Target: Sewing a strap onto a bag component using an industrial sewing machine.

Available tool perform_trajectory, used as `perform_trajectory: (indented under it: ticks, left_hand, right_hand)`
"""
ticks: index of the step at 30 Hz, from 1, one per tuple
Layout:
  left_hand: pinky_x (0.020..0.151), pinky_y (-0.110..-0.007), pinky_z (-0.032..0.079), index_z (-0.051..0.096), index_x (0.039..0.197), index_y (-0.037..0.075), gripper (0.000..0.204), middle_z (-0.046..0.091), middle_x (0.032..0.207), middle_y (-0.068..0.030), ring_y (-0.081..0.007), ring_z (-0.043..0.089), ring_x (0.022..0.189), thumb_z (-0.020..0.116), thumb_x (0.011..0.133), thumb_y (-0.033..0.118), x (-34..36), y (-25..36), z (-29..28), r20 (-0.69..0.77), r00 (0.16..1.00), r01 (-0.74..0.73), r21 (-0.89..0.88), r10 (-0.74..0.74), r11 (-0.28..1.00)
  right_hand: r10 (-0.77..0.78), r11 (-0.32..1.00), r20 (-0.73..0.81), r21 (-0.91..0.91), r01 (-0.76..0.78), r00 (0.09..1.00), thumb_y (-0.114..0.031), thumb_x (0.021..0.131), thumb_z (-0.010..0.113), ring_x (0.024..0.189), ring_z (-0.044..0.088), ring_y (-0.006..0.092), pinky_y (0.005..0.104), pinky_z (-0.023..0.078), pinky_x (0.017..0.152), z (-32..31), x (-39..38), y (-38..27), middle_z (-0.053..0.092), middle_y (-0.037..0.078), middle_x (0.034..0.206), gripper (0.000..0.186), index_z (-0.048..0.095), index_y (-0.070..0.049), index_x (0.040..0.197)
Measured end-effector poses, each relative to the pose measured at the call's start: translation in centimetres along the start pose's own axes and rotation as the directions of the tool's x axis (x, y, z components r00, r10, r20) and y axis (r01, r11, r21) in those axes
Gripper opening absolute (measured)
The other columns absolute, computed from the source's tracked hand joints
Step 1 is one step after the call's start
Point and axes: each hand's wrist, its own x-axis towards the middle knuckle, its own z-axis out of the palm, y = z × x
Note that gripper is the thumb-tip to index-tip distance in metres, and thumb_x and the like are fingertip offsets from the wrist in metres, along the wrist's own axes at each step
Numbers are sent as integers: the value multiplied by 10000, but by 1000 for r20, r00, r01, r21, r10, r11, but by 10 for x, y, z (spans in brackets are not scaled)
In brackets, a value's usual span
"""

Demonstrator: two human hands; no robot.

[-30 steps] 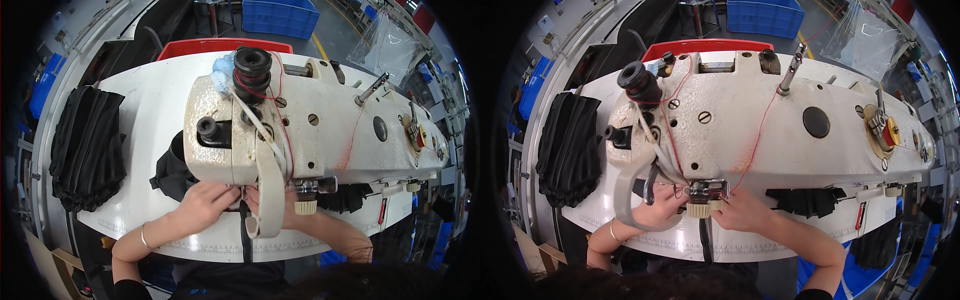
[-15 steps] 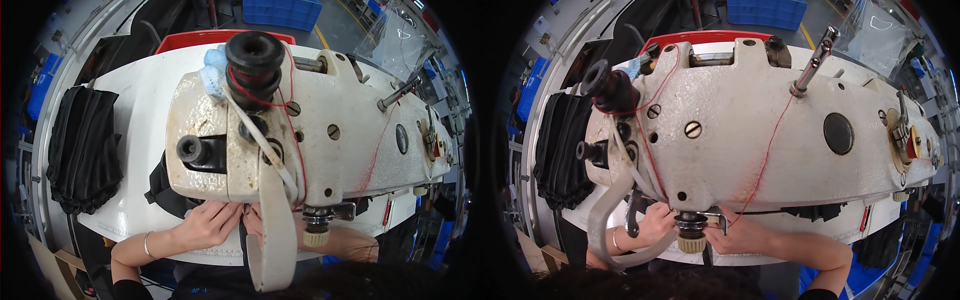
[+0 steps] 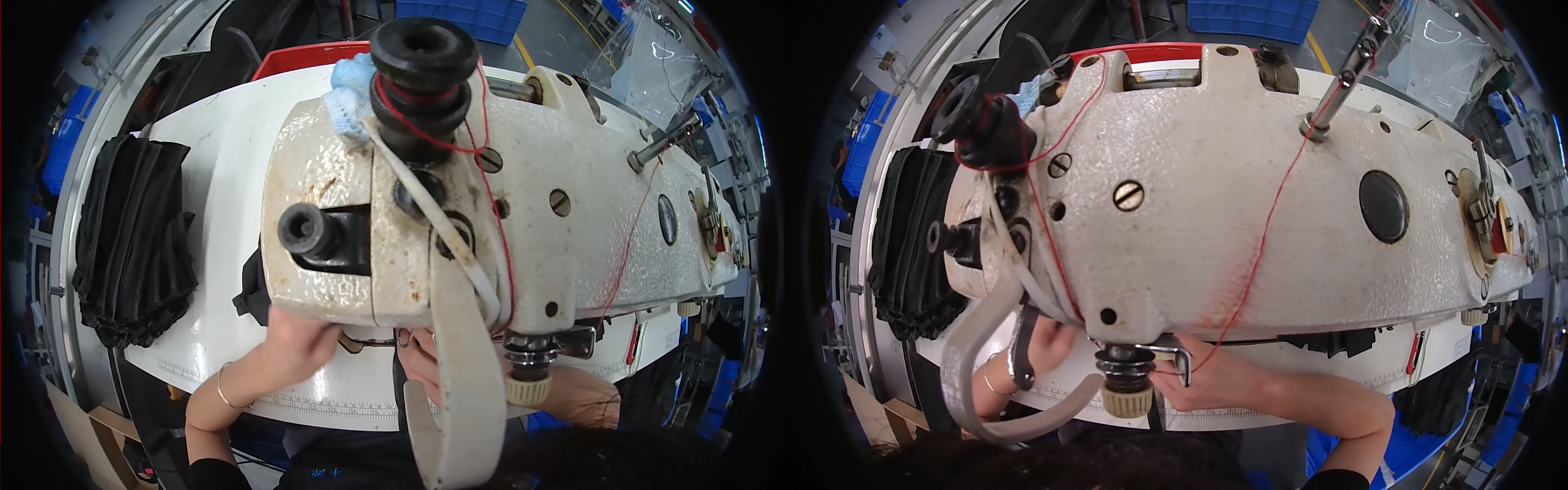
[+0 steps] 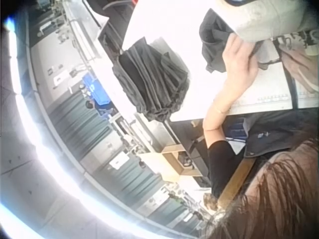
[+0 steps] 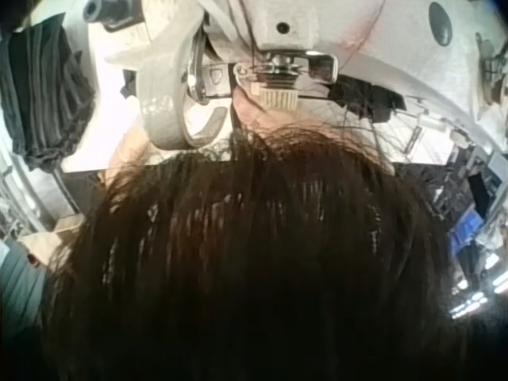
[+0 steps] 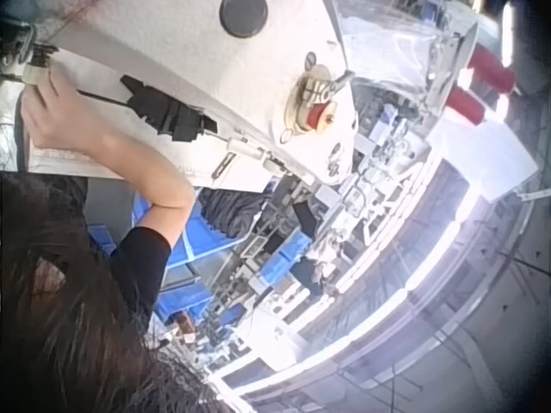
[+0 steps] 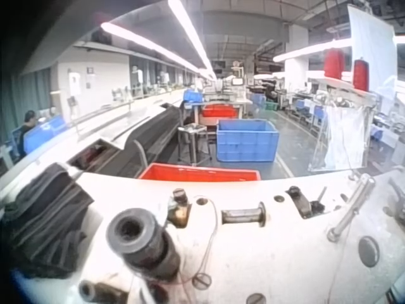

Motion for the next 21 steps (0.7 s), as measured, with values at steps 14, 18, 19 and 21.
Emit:
perform_trajectory:
  ticks: [14,18,19,21]
  left_hand:
    - [714,-292,495,653,914,-23,297,614,973,-112,-229,581,882,614,629,50,-3,30,9,227,905,-418,302,361,857]
    - [686,-277,490,647,912,-27,296,613,959,-96,-215,576,878,609,632,64,0,29,12,235,891,-448,306,389,840]
    - [686,-277,490,647,912,-27,296,613,959,-96,-215,576,878,609,632,64,1,28,13,235,890,-448,304,390,841]
    - [681,-274,488,647,907,-27,293,611,951,-89,-207,575,870,611,633,68,0,28,15,218,890,-451,302,400,840]
  right_hand:
    - [-9,995,-77,-101,1,997,-157,710,575,811,569,250,384,479,805,36,-13,-17,588,52,850,122,601,-60,779]
    - [115,991,-144,79,-104,983,-154,703,597,878,562,262,396,476,818,14,-9,-10,586,61,936,132,617,-66,799]
    - [116,991,-143,79,-106,983,-154,703,597,878,562,262,396,476,818,14,-10,-10,586,61,936,132,617,-66,799]
    - [177,974,-130,163,-155,976,-135,719,616,878,564,263,390,471,843,12,-11,-12,585,82,957,160,616,-52,856]
